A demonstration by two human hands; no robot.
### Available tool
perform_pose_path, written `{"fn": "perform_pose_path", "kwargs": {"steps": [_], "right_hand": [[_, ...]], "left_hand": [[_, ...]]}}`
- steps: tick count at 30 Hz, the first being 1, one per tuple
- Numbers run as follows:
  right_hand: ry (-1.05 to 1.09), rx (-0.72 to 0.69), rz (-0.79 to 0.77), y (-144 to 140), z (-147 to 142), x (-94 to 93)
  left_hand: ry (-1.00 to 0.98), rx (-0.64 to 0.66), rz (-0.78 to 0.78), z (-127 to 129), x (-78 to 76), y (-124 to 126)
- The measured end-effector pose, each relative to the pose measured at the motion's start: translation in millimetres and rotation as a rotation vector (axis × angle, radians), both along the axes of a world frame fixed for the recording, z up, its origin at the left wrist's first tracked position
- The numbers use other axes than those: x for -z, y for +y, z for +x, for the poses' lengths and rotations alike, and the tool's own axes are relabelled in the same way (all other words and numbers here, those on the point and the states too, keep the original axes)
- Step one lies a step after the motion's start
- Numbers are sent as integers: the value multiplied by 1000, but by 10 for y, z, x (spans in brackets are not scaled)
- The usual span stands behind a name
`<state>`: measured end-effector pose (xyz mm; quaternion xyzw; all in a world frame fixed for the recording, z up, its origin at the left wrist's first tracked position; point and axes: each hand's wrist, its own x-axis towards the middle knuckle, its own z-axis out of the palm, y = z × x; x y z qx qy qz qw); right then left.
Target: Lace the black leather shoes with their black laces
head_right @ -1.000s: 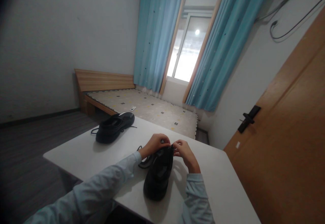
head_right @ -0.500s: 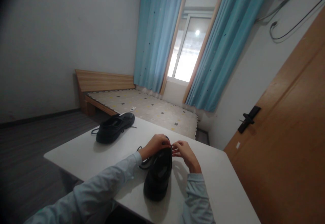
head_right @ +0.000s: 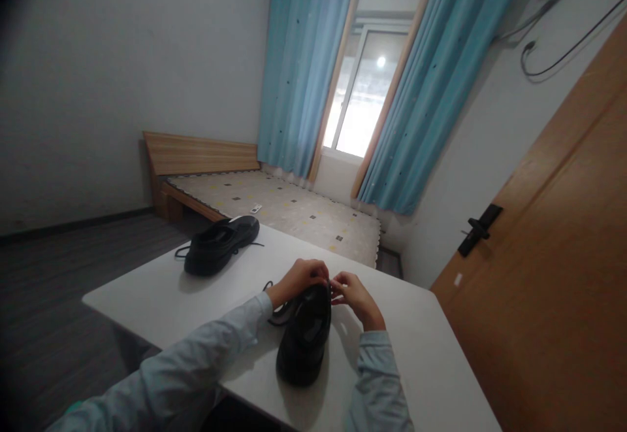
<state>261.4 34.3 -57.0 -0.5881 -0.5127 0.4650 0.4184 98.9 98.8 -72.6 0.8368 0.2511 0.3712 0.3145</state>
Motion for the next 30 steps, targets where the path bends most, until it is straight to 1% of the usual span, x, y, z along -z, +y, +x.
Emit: {"fn": "perform_pose_path", "kwargs": {"steps": [5, 8, 10, 12, 14, 16, 19, 22, 24, 26, 27, 30], "right_hand": [[41, -16, -19, 16, 35, 43], [56, -10, -23, 12, 57, 50], [69, 7, -22, 4, 76, 50], [89, 20, -21, -3, 103, 48], [105, 30, -11, -7, 138, 46], [109, 51, 6, -5, 177, 44], [121, 118, 27, 2, 233, 41], [143, 197, 61, 3, 278, 35], [165, 250, 90, -2, 303, 27], [206, 310, 112, -7, 325, 13], [232, 341, 124, -9, 335, 6], [302, 425, 194, -5, 361, -11]], "left_hand": [[-67, -2, -80, -17, -2, -18], [-106, -15, -79, -37, -22, -21], [-119, -1, -78, -53, -38, -8], [-110, 20, -80, -76, -52, 22], [-93, 7, -74, -114, -66, 69], [-70, -79, -69, -175, -73, 128], [-1, -265, -118, -308, -59, 223], [161, -399, -121, -454, -10, 302], [287, -446, -90, -523, 18, 336], [353, -407, -86, -554, 18, 347], [347, -374, -84, -557, 2, 343], [213, -301, -94, -549, -92, 292]]}}
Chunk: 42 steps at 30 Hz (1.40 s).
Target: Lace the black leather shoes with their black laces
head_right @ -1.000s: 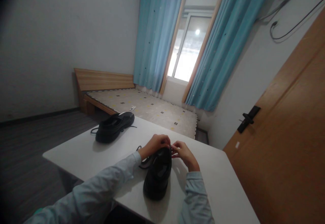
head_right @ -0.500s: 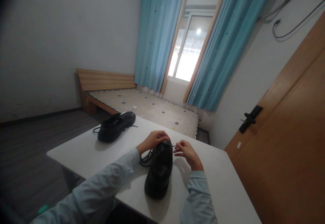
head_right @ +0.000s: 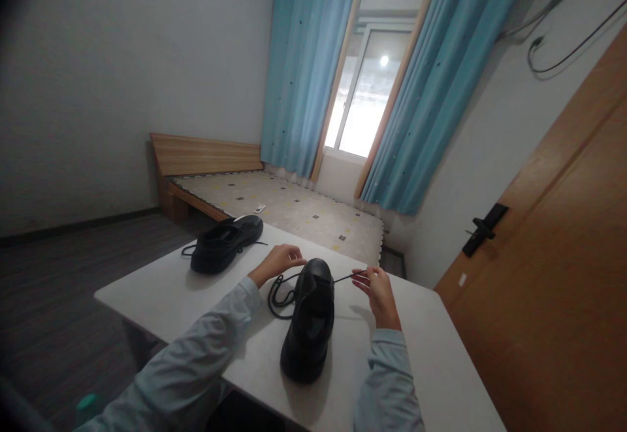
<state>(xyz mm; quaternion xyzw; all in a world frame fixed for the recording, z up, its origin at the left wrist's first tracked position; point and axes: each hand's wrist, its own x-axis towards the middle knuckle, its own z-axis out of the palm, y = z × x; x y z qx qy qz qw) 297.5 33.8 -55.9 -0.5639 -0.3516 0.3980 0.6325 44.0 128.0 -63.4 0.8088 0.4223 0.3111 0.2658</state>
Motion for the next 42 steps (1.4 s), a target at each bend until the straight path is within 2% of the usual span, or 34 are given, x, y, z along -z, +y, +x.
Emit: {"fn": "perform_pose_path", "kwargs": {"steps": [2, 3, 6, 8, 11, 16, 20, 22, 24, 28, 31, 34, 38, 42], "right_hand": [[20, 42, 55, 6, 13, -4], [25, 56, 78, 9, 19, -4], [30, 95, 140, 13, 30, 2], [25, 121, 175, 15, 31, 7], [-10, 146, 188, 25, 21, 12], [-87, 135, 188, 69, -18, 26], [-116, 120, 164, 108, -28, 63], [-113, 114, 161, 121, -14, 86], [-104, 125, 166, 128, 7, 106], [-85, 167, 150, 124, 44, 117], [-84, 191, 154, 110, 56, 91], [-98, 263, 223, 80, 67, 29], [-104, 422, 368, 5, 95, -100], [-148, 547, 550, -90, 115, -222]], "left_hand": [[-93, 80, -83, -11, -72, -55], [-102, 162, -159, -25, -101, -82], [43, 452, -395, -88, -131, -138], [164, 567, -483, -123, -110, -147], [236, 623, -477, -133, -47, -144], [313, 630, -251, -67, 99, -179], [364, 594, -180, -29, 178, -182], [384, 614, -215, -47, 165, -157], [348, 691, -274, -99, 109, -123], [113, 824, -375, -256, -80, -86], [-94, 786, -387, -315, -207, -106], [-323, 632, -332, -265, -262, -126], [-593, 398, -271, -125, -226, -77], [-714, 241, -202, -54, -170, -3]]}}
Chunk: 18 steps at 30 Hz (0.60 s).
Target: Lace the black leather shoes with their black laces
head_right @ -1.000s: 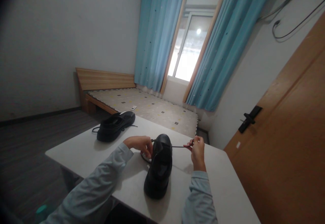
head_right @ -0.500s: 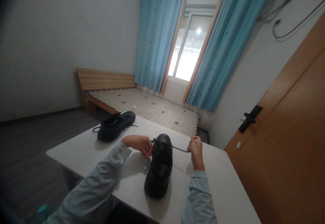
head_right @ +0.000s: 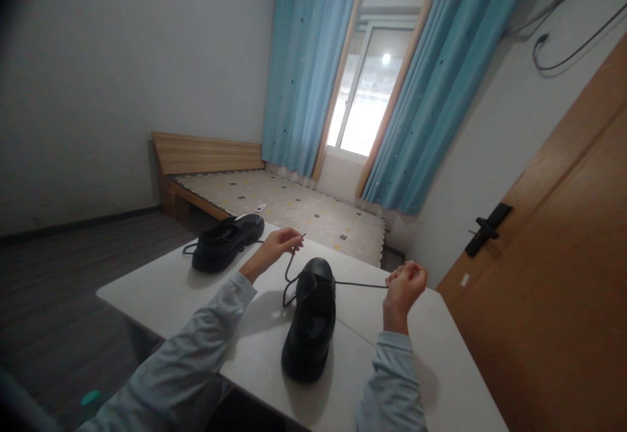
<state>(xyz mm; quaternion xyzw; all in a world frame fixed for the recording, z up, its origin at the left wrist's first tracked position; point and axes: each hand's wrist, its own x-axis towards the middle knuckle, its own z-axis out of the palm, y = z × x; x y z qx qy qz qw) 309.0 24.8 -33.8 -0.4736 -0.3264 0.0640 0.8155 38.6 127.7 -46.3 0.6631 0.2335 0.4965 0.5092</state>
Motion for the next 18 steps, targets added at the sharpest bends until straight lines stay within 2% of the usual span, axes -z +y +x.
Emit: {"fn": "perform_pose_path", "kwargs": {"steps": [3, 6, 9, 12, 14, 18], "right_hand": [[-43, 64, 100, -41, -31, -57], [-93, 22, 140, -26, -148, -72], [-153, -134, 83, 36, -354, -30], [-248, -320, -90, 94, -596, 45], [-350, -400, -182, 109, -740, 87], [-415, -495, -217, 104, -909, 133]], "left_hand": [[9, -126, 95, 28, -4, -28], [43, -178, 150, 86, -29, -125], [55, -87, 100, 171, -35, -221], [72, 11, 92, 251, -7, -272], [87, 60, 105, 293, 26, -285], [107, 119, 110, 347, 114, -283]]}}
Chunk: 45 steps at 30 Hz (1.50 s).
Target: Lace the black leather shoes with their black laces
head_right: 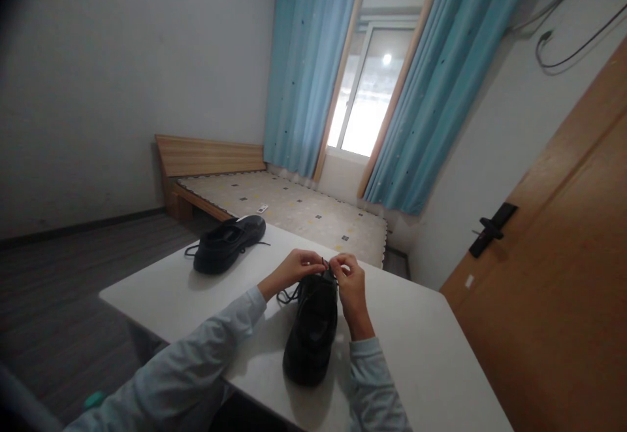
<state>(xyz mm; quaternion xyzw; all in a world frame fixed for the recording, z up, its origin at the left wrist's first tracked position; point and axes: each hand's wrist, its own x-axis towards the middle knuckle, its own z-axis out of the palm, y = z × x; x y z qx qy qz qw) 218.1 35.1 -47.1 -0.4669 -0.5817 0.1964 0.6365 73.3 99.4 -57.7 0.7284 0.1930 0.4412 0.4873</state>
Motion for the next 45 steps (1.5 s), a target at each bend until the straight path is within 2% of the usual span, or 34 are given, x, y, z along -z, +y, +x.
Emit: {"fn": "perform_pose_path", "kwargs": {"steps": [6, 11, 17, 22, 26, 28, 33, 39, 42, 45], "right_hand": [[27, -23, -21, 16, -37, 71], [53, -43, -41, -3, -85, 80], [17, -9, -54, -9, -98, 56], [-58, 4, -50, 43, 136, 23], [-195, -42, -250, 90, 438, 60], [-134, -35, -314, 100, 545, 96], [-129, -114, -482, 87, 564, 164], [-102, -195, -431, 99, 500, 198], [-84, -159, -396, 87, 495, 166], [27, -151, -337, 44, 461, 95]], "left_hand": [[21, 43, -34, 28, 114, 16], [45, 48, -20, 29, 140, 19], [55, 52, 14, 24, 117, 1], [-51, 6, -37, 5, 18, -27], [-194, -51, -155, -57, -72, -26], [-272, -93, -189, -94, -97, -10], [-434, -134, -281, -140, -105, 36], [-424, -139, -267, -149, -109, 41], [-353, -175, -216, -147, -104, 52], [-292, -150, -145, -119, -68, 71]]}}
